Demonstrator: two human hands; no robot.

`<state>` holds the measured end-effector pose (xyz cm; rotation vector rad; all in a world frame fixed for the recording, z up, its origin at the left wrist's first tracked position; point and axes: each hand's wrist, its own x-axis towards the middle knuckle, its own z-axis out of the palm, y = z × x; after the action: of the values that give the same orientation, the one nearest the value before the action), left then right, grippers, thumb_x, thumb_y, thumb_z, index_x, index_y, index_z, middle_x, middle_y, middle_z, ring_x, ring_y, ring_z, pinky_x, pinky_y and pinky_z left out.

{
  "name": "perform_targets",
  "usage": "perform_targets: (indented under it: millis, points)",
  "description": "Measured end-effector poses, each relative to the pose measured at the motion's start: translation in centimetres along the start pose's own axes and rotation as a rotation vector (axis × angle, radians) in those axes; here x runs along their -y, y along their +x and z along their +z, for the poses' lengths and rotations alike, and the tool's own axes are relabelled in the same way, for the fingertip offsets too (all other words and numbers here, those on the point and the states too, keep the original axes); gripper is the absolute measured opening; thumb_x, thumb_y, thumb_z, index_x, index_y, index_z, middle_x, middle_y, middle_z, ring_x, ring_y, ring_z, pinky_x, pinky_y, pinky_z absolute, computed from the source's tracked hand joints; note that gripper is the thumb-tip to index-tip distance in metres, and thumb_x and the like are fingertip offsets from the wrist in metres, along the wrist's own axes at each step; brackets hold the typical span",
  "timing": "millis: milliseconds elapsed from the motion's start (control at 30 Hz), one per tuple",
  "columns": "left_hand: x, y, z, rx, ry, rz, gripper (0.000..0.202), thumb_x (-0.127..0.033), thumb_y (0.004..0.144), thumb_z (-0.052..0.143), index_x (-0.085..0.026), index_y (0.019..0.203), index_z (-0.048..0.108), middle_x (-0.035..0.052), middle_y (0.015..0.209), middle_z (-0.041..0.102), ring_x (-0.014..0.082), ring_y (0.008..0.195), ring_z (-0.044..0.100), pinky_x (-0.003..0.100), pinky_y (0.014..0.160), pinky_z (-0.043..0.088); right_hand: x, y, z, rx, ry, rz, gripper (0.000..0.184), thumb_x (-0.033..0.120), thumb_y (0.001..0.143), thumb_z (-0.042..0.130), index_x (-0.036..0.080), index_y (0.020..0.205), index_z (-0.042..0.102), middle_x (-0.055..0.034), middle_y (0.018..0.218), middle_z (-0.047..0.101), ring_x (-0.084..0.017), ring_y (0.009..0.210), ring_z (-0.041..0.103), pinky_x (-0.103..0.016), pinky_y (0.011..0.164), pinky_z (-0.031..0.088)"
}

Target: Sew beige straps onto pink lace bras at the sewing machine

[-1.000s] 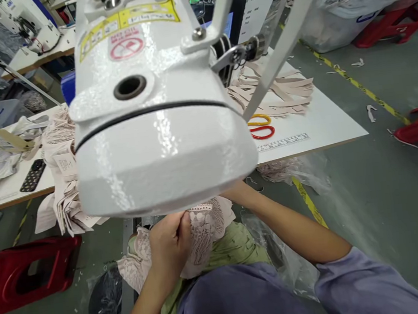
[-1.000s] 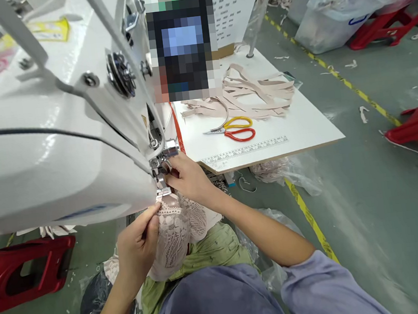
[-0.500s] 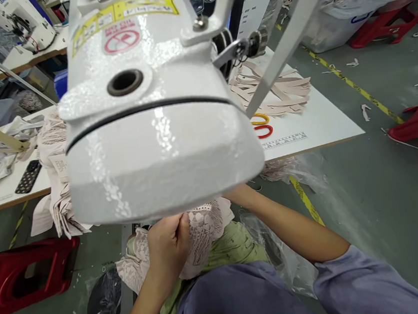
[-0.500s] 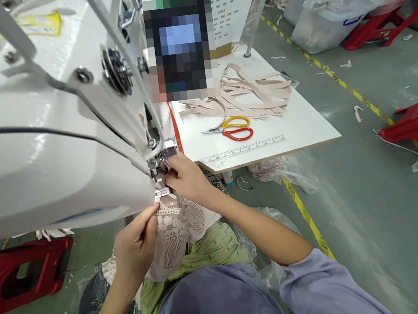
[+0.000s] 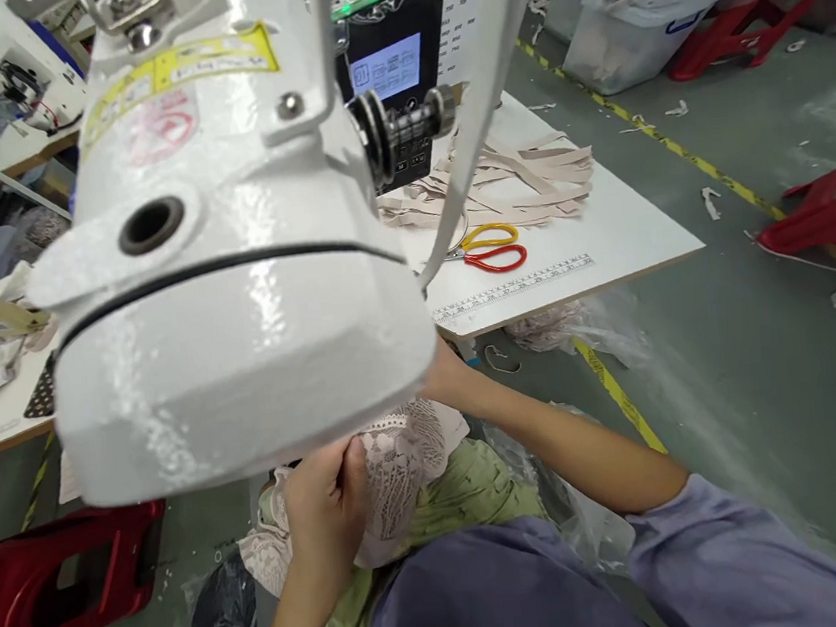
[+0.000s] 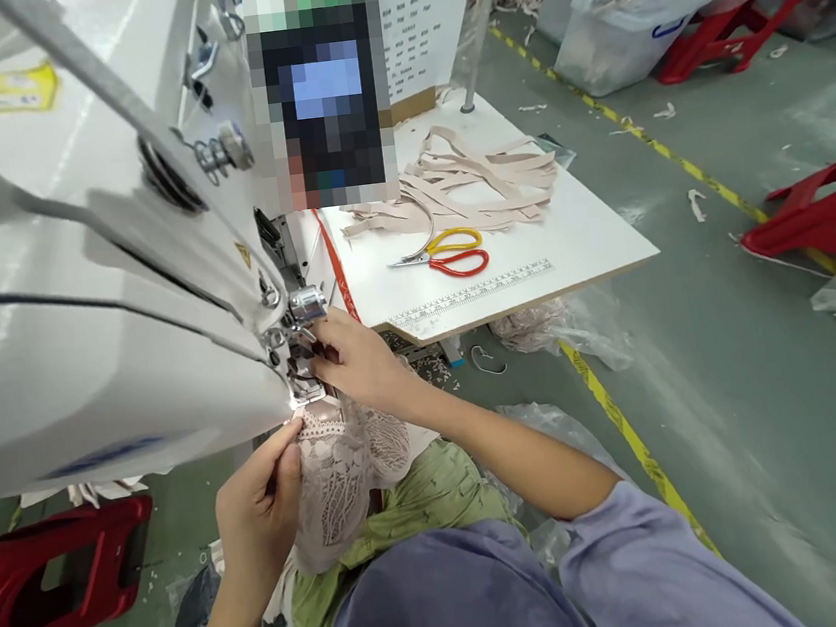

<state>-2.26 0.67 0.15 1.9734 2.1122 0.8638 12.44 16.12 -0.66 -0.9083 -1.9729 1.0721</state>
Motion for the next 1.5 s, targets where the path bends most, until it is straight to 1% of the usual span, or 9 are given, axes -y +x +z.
perform_targets:
  millis: [167, 367, 500, 700, 1100, 1267, 1333, 1400, 1500]
  points:
    - [0.5, -0.5, -0.4, -0.019, 0.001, -0.014, 0.025, -0.027, 0.096, 0.052, -0.022, 0.101, 0.076, 0.0057, 0.097, 0.079, 0.0190, 0.080, 0.075, 0.024, 0.063, 0.055, -0.2, -0.3, 0.7, -0.093, 0.086, 0.029, 0.011, 0.014, 0.079, 0.057, 0.022, 0.085, 0.062, -0.0067, 0.098, 0.064, -0.024, 0.088, 0.062, -0.041, 0.082, 0.054]
    - [0.7, -0.7, -0.8, -0.054, -0.036, -0.032, 0.024, -0.024, 0.095, 0.052, -0.021, 0.103, 0.075, 0.0057, 0.103, 0.078, 0.0196, 0.090, 0.074, 0.026, 0.071, 0.057, 0.0, -0.2, 0.7, -0.068, 0.108, -0.007, 0.012, 0.017, 0.081, 0.056, 0.022, 0.087, 0.065, -0.0082, 0.102, 0.065, -0.025, 0.097, 0.061, -0.041, 0.083, 0.053]
    - [0.4, -0.5, -0.6, -0.048, -0.058, -0.028, 0.024, -0.022, 0.095, 0.052, -0.020, 0.104, 0.074, 0.0057, 0.103, 0.078, 0.0191, 0.091, 0.074, 0.026, 0.074, 0.057, -0.1, -0.3, 0.7, -0.075, 0.117, 0.014, 0.014, 0.016, 0.080, 0.055, 0.021, 0.089, 0.064, -0.0084, 0.109, 0.064, -0.022, 0.090, 0.062, -0.037, 0.076, 0.052]
    - [-0.1, -0.2, -0.2, -0.041, -0.044, -0.043, 0.025, -0.026, 0.096, 0.052, -0.021, 0.102, 0.075, 0.0054, 0.099, 0.079, 0.0192, 0.085, 0.075, 0.024, 0.066, 0.058, -1.0, -0.3, 0.8, -0.083, 0.094, 0.001, 0.009, 0.019, 0.080, 0.058, 0.021, 0.088, 0.063, -0.0067, 0.108, 0.065, -0.019, 0.079, 0.059, -0.035, 0.075, 0.052]
    - [-0.4, 0.5, 0.2, -0.043, -0.014, -0.015, 0.025, -0.027, 0.095, 0.052, -0.022, 0.102, 0.075, 0.0047, 0.100, 0.079, 0.0201, 0.089, 0.075, 0.027, 0.074, 0.058, -1.4, 0.0, 0.6, -0.085, 0.075, -0.051, 0.007, 0.015, 0.080, 0.058, 0.020, 0.085, 0.061, -0.0036, 0.105, 0.060, -0.013, 0.072, 0.051, -0.027, 0.068, 0.045]
    - [0.2, -0.1, 0.6, -0.074, -0.015, -0.097, 0.024, -0.033, 0.093, 0.055, -0.020, 0.110, 0.067, 0.0030, 0.079, 0.075, 0.0169, 0.067, 0.070, 0.025, 0.060, 0.052, -1.7, 0.3, 0.5, -0.101, 0.115, -0.083, 0.013, 0.010, 0.076, 0.057, 0.020, 0.084, 0.060, -0.0026, 0.102, 0.058, -0.012, 0.069, 0.047, -0.027, 0.066, 0.041]
    - [0.5, -0.2, 0.6, -0.048, -0.085, -0.208, 0.029, -0.037, 0.092, 0.057, -0.019, 0.115, 0.061, 0.0027, 0.078, 0.072, 0.0158, 0.065, 0.067, 0.024, 0.059, 0.050, -1.8, 0.3, 0.6, -0.083, 0.143, -0.069, 0.012, 0.010, 0.075, 0.057, 0.020, 0.082, 0.060, -0.0024, 0.102, 0.058, -0.012, 0.068, 0.047, -0.027, 0.064, 0.040]
    - [0.7, 0.0, 0.4, 0.031, -0.232, -0.326, 0.034, -0.042, 0.092, 0.057, -0.017, 0.116, 0.056, 0.0055, 0.086, 0.071, 0.0168, 0.073, 0.068, 0.025, 0.064, 0.052, -1.7, 0.4, 0.7, -0.076, 0.166, -0.058, 0.011, 0.010, 0.075, 0.057, 0.019, 0.080, 0.060, -0.0021, 0.100, 0.057, -0.012, 0.068, 0.047, -0.027, 0.064, 0.040]
    - [0.5, 0.4, -0.1, 0.286, -0.562, -0.489, 0.042, -0.050, 0.093, 0.054, -0.016, 0.118, 0.057, 0.0108, 0.098, 0.071, 0.0213, 0.089, 0.069, 0.030, 0.074, 0.054, -1.3, 0.2, 0.6, -0.090, 0.185, -0.027, 0.007, 0.011, 0.077, 0.057, 0.018, 0.079, 0.059, -0.0026, 0.100, 0.056, -0.011, 0.070, 0.049, -0.027, 0.065, 0.040]
